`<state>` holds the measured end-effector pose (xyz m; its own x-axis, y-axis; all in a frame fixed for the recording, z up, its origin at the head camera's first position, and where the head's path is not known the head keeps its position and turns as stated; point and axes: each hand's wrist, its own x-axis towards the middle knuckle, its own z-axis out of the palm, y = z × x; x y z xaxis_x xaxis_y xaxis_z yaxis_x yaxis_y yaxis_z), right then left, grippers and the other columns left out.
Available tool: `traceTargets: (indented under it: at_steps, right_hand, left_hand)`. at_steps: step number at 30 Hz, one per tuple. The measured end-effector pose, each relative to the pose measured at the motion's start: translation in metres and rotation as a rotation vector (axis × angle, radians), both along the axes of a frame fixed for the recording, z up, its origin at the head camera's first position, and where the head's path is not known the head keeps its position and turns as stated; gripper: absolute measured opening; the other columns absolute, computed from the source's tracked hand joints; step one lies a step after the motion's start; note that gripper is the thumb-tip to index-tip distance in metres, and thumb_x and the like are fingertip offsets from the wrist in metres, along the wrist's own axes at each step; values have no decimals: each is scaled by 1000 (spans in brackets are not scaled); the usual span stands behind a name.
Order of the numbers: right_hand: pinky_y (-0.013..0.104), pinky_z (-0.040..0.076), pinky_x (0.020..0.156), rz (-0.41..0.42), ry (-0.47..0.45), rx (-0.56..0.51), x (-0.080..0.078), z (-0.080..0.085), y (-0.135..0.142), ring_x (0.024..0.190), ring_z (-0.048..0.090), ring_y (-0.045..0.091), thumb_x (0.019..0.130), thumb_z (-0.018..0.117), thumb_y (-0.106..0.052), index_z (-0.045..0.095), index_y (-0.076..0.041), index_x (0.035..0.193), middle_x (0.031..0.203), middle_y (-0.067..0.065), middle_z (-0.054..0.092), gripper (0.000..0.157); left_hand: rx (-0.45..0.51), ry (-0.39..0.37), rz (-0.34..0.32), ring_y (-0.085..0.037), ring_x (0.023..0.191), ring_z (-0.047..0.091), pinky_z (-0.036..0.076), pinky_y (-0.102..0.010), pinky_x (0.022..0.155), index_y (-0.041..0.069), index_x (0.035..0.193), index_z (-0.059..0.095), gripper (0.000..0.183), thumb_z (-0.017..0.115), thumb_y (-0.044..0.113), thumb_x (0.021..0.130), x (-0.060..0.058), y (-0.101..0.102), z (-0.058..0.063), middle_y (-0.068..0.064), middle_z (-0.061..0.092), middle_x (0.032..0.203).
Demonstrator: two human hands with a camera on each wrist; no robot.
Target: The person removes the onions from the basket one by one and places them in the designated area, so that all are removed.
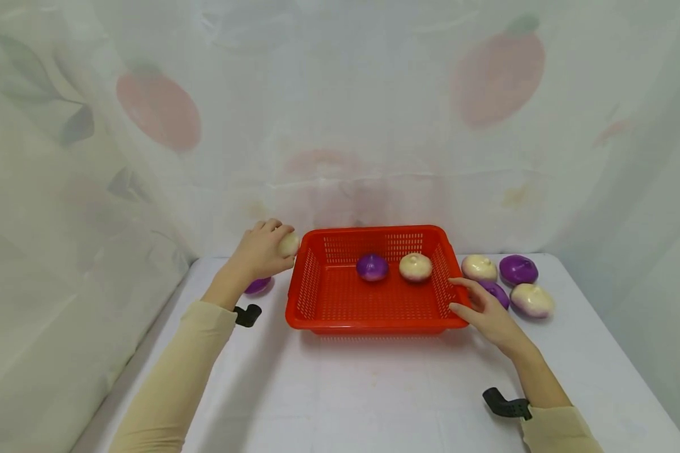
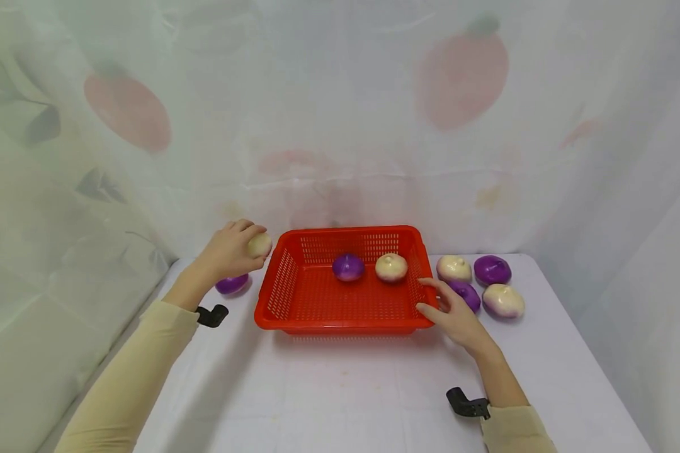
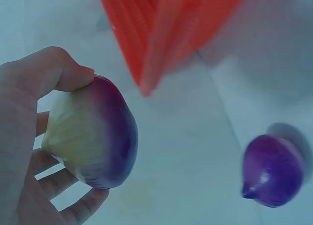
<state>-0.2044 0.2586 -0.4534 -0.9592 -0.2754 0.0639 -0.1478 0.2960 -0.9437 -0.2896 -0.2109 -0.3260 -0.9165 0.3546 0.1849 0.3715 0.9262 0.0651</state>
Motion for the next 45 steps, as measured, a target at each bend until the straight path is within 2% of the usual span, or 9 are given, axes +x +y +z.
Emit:
traceTargets:
  at_steps: [8,14,21,30,37,41,45]
  right_hand:
    - [16,47,94,0,5,0,0,0,1,142,36,45,102,64,-28,40,-11,152,161,20,28,58]
    - [15,46,93,2,10,-30,0,-1,1,141,37,44,101,65,-26,41,-11,150,161,20,29,57]
    - [15,47,93,4,20,-52,-2,-3,-1,138,40,43,101,65,-23,42,-10,150,159,20,32,56]
    - [15,46,93,5,17,-34,-2,-4,0,140,38,44,101,64,-25,41,-10,151,160,20,30,56]
    - [16,46,93,5,14,-48,-3,-5,0,139,39,44,101,65,-24,41,-10,151,159,20,31,57]
    - [17,48,93,6,14,-61,-4,-6,0,138,40,44,100,66,-23,41,-9,150,159,21,31,58]
    - [17,48,93,8,20,-64,-3,-5,0,138,40,45,100,66,-22,41,-8,150,159,21,30,58]
  left_hand:
    - [50,-48,47,-45,124,47,43,-64,94,7,138,58,63,73,32,82,-6,-17,-21,-21,53,136]
    - [44,-80,55,-44,125,46,41,-64,96,8,139,58,65,75,34,82,-14,-27,-42,-20,53,137]
    - [34,-85,33,-43,123,48,43,-63,94,8,137,60,62,76,33,83,-18,-34,-62,-18,55,135]
    - [10,-87,10,-42,123,50,46,-61,94,9,138,61,62,72,39,85,-17,-26,-76,-16,57,134]
    - [-7,-145,23,-42,124,50,47,-62,97,10,139,59,51,66,28,91,-16,-16,-86,-16,57,134]
    - [-17,-170,31,-41,125,49,45,-62,100,10,139,59,51,66,33,93,-17,-13,-94,-16,55,136]
    - [-41,-163,32,-42,125,49,47,-62,98,8,140,57,55,68,32,92,-18,-12,-100,-18,55,135]
